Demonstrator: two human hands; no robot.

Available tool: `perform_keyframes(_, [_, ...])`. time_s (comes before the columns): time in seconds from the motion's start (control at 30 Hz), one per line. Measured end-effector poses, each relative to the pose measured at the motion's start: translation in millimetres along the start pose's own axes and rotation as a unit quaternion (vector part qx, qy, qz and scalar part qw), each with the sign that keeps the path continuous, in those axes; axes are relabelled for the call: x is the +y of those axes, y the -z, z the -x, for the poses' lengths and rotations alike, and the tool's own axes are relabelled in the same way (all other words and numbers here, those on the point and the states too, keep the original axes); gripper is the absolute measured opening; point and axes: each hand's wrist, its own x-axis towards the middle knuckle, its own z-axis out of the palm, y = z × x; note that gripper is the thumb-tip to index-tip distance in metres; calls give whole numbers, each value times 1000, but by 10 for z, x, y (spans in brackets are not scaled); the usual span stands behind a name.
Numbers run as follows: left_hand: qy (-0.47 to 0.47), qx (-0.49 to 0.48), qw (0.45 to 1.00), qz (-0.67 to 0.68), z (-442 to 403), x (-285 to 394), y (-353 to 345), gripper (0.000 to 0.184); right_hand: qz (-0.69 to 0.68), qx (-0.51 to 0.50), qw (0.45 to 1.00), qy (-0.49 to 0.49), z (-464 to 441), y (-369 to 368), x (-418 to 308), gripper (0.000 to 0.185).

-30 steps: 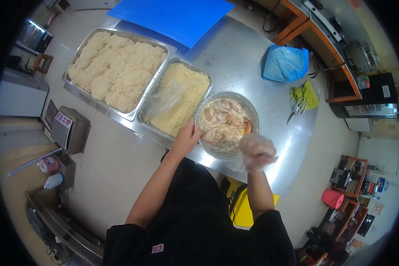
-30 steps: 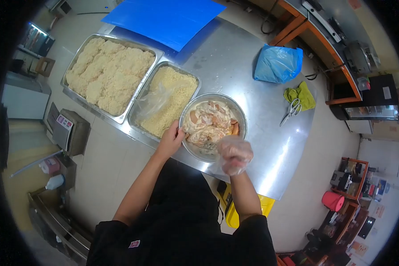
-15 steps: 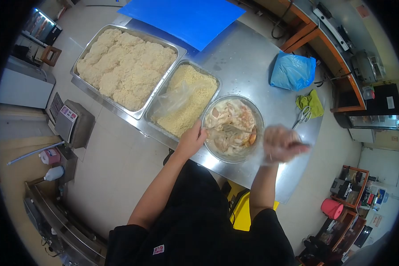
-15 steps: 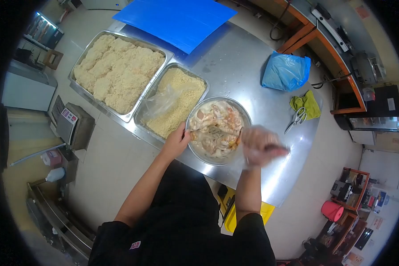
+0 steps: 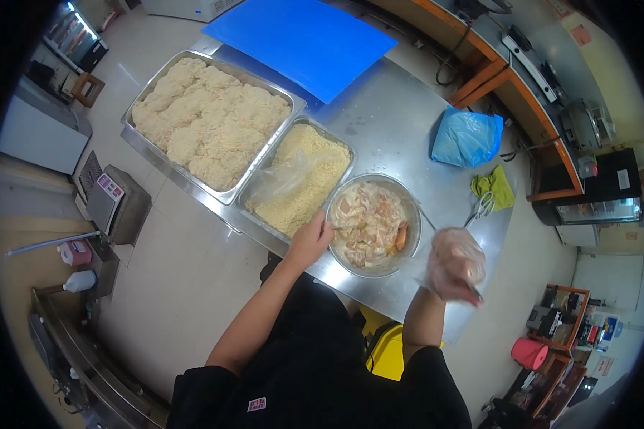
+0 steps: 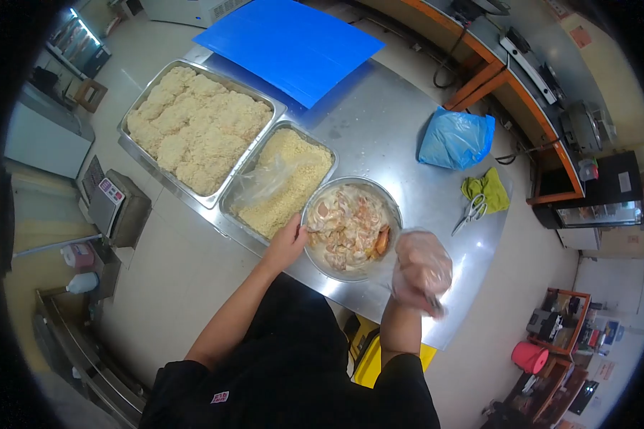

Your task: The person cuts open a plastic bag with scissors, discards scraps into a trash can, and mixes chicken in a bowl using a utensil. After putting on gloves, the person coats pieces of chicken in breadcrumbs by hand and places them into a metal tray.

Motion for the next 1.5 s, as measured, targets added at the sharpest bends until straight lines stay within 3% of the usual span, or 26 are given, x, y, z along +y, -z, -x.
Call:
perform_keyframes(0.07, [-1, 0, 1000, 2, 14, 5, 1, 22, 1, 27, 1000, -15, 105, -67, 287, 70])
perform_keyframes(0.17, [-3, -1, 1000, 4, -12, 13, 15, 22, -121, 45, 983, -128, 406, 196, 849, 73])
perform_keyframes(0.23, [8, -2, 1000, 10, 3, 1, -3, 22, -257, 107, 925, -258, 303, 222, 1126, 70])
perform_keyframes(0.3, [21, -4, 1000, 15, -2, 3, -1, 22, -420, 53, 851, -310, 124, 337, 1406, 68])
perform_keyframes(0.43, [41, -8, 999, 16, -1, 71, 10, 22, -591, 1, 718, -368, 77, 495, 1737, 68])
perform_keyframes(0.53, [36, 9, 999, 18, 30, 33, -9, 22, -577, -13, 733, -361, 111, 713, 1628, 68])
perform_keyframes(0.73, [32, 7, 999, 8, 31, 72, 6, 22, -454, -74, 838, -293, -64, 751, 749, 72])
perform_keyframes(1.07, [14, 13, 1000, 20, 16, 47, 1, 22, -339, -120, 918, -166, -93, 501, -506, 73])
perform_keyframes(1.3, [20, 9, 1000, 16, 13, 7, -17, 22, -306, -166, 916, -197, -235, 368, -846, 74])
perform_keyframes(1.5, [15, 8, 999, 34, 16, 11, -13, 21, -301, -253, 869, -302, -185, 228, -561, 74])
